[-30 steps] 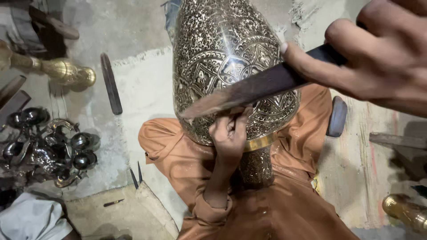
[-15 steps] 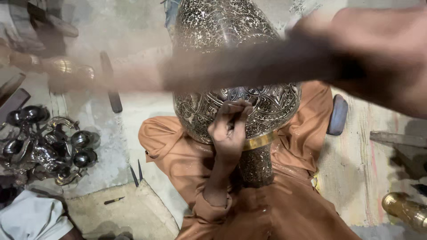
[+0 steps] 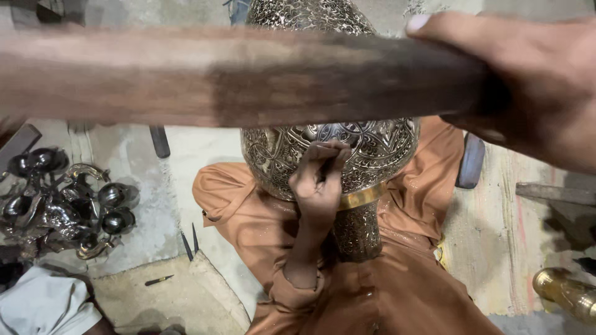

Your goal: The person holds a small punch against the surface of an ornate brass vessel and strikes it with a wooden mallet, chasing the decorative pattern across the metal. They reposition the punch repeatedly and steady the vessel with their other hand while working around its curved surface.

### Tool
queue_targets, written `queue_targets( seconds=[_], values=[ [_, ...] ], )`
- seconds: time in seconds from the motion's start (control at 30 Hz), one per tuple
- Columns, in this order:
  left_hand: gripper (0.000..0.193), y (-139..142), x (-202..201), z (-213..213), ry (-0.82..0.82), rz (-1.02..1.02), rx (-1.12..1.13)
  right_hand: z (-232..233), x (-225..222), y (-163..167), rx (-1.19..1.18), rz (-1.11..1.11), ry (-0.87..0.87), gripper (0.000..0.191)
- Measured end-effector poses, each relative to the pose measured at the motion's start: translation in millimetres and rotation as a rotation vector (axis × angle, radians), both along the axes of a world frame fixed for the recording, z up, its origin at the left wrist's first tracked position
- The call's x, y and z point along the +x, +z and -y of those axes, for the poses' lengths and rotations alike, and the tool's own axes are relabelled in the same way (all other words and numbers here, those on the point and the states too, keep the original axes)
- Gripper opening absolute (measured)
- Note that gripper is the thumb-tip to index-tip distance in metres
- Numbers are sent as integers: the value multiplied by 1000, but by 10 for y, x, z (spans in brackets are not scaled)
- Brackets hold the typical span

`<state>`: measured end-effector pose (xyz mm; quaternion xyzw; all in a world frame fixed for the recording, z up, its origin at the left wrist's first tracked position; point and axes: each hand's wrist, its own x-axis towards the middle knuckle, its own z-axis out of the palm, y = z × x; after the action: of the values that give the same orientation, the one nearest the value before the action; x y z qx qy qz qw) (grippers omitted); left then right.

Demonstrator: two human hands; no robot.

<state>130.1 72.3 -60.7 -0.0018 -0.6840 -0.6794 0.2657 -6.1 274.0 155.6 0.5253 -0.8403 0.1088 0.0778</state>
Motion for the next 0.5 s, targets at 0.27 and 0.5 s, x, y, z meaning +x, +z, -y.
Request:
queue_targets(
  seconds=[0.27,0.5],
  values=[
    [12,7,-25,-1,-3,29,-12,-105,-21,-114,8,109,-44,54],
    [12,-85,1,15,-1,-26,10,92,56,35,31,84,-63,55]
  ],
)
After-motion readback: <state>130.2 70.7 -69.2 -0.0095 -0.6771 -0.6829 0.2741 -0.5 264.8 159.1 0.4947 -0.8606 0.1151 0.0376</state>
